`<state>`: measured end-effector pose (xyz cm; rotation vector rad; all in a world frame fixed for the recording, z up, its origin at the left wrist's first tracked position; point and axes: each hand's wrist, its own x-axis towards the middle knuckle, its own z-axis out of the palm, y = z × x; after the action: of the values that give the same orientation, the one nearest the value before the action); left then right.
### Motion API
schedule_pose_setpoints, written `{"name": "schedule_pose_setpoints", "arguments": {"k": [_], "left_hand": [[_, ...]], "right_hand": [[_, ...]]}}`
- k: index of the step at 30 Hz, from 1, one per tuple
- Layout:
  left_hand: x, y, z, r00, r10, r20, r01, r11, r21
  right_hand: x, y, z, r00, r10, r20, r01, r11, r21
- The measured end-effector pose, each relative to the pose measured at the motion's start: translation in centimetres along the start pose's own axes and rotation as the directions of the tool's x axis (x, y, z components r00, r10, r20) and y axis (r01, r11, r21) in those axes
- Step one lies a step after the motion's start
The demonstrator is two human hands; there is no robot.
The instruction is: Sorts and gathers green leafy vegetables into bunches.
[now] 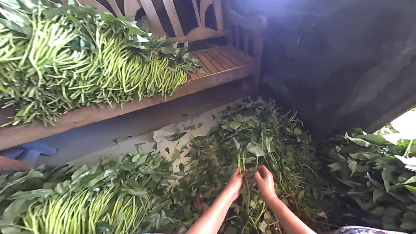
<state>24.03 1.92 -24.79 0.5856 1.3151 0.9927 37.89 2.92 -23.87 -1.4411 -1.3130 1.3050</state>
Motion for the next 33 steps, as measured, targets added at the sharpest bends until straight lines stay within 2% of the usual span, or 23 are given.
{"name": "schedule_pose_setpoints", "arguments": {"k": [2, 4, 6, 7, 9, 10, 12, 14, 17, 20, 24, 28, 30, 33], "left_hand": [[0.1, 0.2, 0.3, 0.999, 0.032, 0.022, -0.031, 0.998, -0.051], [0.0, 0.3, 0.6, 0.992, 0.08, 0.099, -0.072, 0.994, -0.082], [-0.1, 0.4, 0.7, 0.97, 0.112, 0.214, -0.081, 0.985, -0.149], [-0.3, 0.7, 0.6, 0.958, 0.105, 0.267, -0.05, 0.978, -0.203], [-0.5, 2.1, 0.2, 0.955, 0.075, 0.288, 0.019, 0.95, -0.311], [-0.4, 3.1, -0.3, 0.965, 0.076, 0.253, 0.022, 0.932, -0.362], [0.0, 5.1, -1.7, 0.984, 0.132, 0.122, -0.064, 0.891, -0.449], [0.8, 6.5, -3.6, 0.969, 0.245, -0.023, -0.227, 0.853, -0.47], [1.9, 7.4, -5.4, 0.944, 0.311, -0.114, -0.325, 0.805, -0.496], [2.2, 6.8, -4.8, 0.961, 0.255, -0.109, -0.274, 0.812, -0.515], [1.9, 5.9, -4.0, 0.984, 0.16, -0.078, -0.177, 0.848, -0.499], [1.4, 5.6, -3.6, 0.989, 0.132, -0.069, -0.149, 0.858, -0.492], [1.0, 5.7, -3.5, 0.989, 0.128, -0.069, -0.145, 0.855, -0.497], [0.3, 6.4, -3.6, 0.993, 0.114, -0.031, -0.114, 0.858, -0.501]], "right_hand": [[0.5, 0.7, 0.0, 0.978, 0.208, -0.014, -0.196, 0.937, 0.29], [1.4, 1.4, -0.7, 0.926, 0.372, 0.067, -0.361, 0.815, 0.453], [2.0, 2.0, -1.4, 0.868, 0.448, 0.215, -0.495, 0.739, 0.457], [2.2, 2.0, -1.7, 0.847, 0.45, 0.282, -0.531, 0.739, 0.415], [2.2, 1.4, -2.6, 0.851, 0.398, 0.343, -0.49, 0.838, 0.242], [2.3, 1.1, -3.4, 0.878, 0.364, 0.31, -0.419, 0.899, 0.13], [2.7, 1.3, -5.6, 0.943, 0.316, 0.106, -0.302, 0.944, -0.129], [3.4, 3.0, -8.6, 0.949, 0.297, -0.1, -0.313, 0.883, -0.35], [3.6, 6.7, -11.3, 0.907, 0.401, -0.13, -0.406, 0.746, -0.529], [3.2, 8.7, -10.9, 0.908, 0.405, -0.111, -0.391, 0.718, -0.576], [2.7, 7.8, -9.5, 0.927, 0.341, -0.158, -0.357, 0.671, -0.65], [2.8, 8.8, -9.7, 0.928, 0.363, -0.084, -0.319, 0.656, -0.684], [3.0, 8.6, -10.2, 0.944, 0.326, -0.049, -0.287, 0.74, -0.608], [3.0, 4.3, -11.1, 0.977, 0.213, 0.013, -0.196, 0.918, -0.345]]}}
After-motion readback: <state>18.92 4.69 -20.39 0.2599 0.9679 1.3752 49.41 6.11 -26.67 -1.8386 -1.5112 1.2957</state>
